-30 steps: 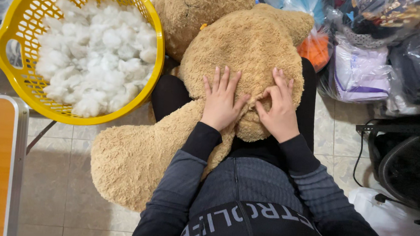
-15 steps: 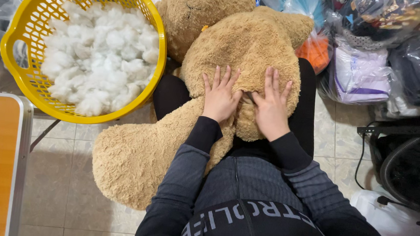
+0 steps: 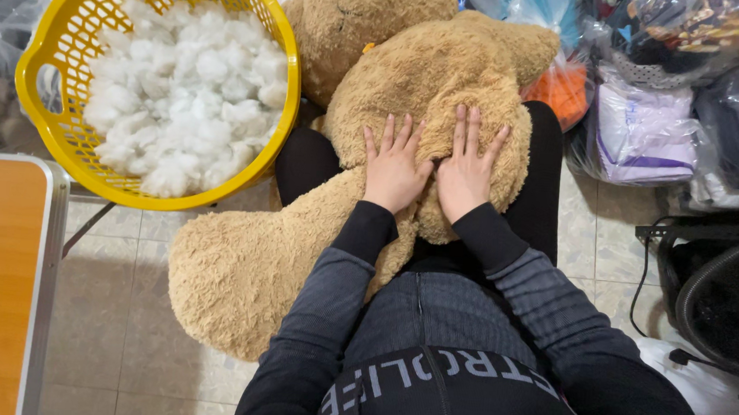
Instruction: The person sits on the floor and repeatedly takes handfuls of white stuffing from a yellow basket to fill a large brown teddy bear. The person pushes the stuffing into the bear's body and pats it down to distribute the material.
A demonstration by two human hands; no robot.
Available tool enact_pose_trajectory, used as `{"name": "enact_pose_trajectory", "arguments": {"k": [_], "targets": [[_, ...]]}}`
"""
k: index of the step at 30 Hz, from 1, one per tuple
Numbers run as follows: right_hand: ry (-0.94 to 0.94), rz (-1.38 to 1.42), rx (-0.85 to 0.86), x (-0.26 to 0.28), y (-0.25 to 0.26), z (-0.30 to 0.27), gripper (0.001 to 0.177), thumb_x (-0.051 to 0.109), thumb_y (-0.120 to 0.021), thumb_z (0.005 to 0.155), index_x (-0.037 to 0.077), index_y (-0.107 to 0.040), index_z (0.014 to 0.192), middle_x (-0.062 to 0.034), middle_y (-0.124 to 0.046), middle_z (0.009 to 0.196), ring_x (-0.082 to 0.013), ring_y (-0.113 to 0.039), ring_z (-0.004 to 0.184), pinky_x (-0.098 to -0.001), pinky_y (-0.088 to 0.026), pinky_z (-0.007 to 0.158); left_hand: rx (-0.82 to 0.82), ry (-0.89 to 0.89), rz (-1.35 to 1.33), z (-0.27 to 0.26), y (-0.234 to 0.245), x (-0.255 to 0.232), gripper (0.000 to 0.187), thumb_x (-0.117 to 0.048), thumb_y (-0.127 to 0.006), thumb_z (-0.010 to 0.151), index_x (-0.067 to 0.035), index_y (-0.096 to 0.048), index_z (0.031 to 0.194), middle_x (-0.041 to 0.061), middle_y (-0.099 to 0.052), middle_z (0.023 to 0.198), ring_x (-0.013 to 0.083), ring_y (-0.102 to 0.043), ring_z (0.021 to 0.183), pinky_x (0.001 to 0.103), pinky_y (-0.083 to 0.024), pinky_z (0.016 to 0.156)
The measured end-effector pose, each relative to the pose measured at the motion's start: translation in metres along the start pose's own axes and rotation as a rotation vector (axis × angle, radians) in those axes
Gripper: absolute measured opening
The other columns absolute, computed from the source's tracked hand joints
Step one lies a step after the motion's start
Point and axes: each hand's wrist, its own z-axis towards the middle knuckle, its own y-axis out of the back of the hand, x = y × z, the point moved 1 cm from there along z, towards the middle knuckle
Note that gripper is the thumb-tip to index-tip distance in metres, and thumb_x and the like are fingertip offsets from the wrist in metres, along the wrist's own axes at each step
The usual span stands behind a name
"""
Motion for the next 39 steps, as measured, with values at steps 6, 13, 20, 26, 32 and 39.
{"name": "enact_pose_trajectory", "arguments": {"k": [6, 13, 20, 26, 32, 39], "targets": [[0.034, 0.034, 0.019, 0.000, 0.003, 0.006, 0.022, 0.025, -0.068, 0.083, 0.006, -0.077, 0.077, -0.0258, -0.020, 0.173, -0.0441, -0.009, 0.160, -0.0764, 0.001, 0.117, 0.016, 0.013, 0.012, 0.001, 0.001, -0.002, 0.074, -0.041, -0.058, 0.090, -0.016, -0.039, 0.157, 0.011, -0.034, 0.165, 0.0328, -0.017, 0.157, 0.063, 0.004, 0.124], [0.050, 0.607, -0.087, -0.030, 0.024, -0.017, 0.009, 0.003, -0.069, 0.082, 0.009, -0.077, 0.082, -0.0223, -0.025, 0.172, -0.0396, -0.009, 0.162, -0.0710, 0.012, 0.120, 0.012, -0.011, -0.080, 0.002, -0.001, 0.008, 0.064, -0.037, -0.054, 0.096, -0.018, -0.042, 0.156, 0.011, -0.035, 0.165, 0.0329, -0.017, 0.157, 0.061, 0.004, 0.125], [0.076, 0.866, -0.093, -0.041, 0.037, -0.023, 0.019, -0.002, -0.069, 0.081, 0.012, -0.079, 0.090, -0.0146, -0.036, 0.168, -0.0362, -0.014, 0.162, -0.0676, 0.016, 0.121, -0.010, -0.023, -0.122, 0.005, -0.005, 0.015, 0.059, -0.034, -0.054, 0.097, -0.017, -0.047, 0.153, 0.008, -0.036, 0.165, 0.0323, -0.018, 0.157, 0.060, 0.002, 0.126], [0.085, 1.019, -0.078, -0.043, 0.045, -0.023, 0.011, 0.005, -0.074, 0.084, 0.013, -0.079, 0.090, -0.0146, -0.043, 0.161, -0.0361, -0.015, 0.159, -0.0634, 0.019, 0.119, 0.008, -0.009, -0.116, 0.004, -0.001, 0.014, 0.060, -0.031, -0.055, 0.096, -0.015, -0.047, 0.152, 0.008, -0.036, 0.165, 0.0307, -0.018, 0.157, 0.059, 0.002, 0.126], [0.086, 0.937, -0.123, -0.041, 0.049, -0.027, 0.014, 0.001, -0.069, 0.085, 0.010, -0.076, 0.094, -0.0119, -0.047, 0.162, -0.0341, -0.021, 0.160, -0.0619, 0.014, 0.125, -0.009, -0.015, -0.098, 0.000, 0.003, 0.010, 0.062, -0.031, -0.056, 0.095, -0.014, -0.046, 0.153, 0.009, -0.038, 0.164, 0.0305, -0.020, 0.157, 0.058, 0.001, 0.126], [0.063, 0.932, -0.143, -0.038, 0.050, -0.028, 0.011, 0.004, -0.070, 0.086, 0.008, -0.074, 0.095, -0.0109, -0.049, 0.159, -0.0335, -0.023, 0.159, -0.0634, 0.012, 0.125, -0.038, -0.014, -0.124, -0.001, 0.006, 0.009, 0.060, -0.029, -0.055, 0.095, -0.013, -0.047, 0.152, 0.010, -0.041, 0.163, 0.0304, -0.022, 0.157, 0.057, 0.001, 0.126]]}}
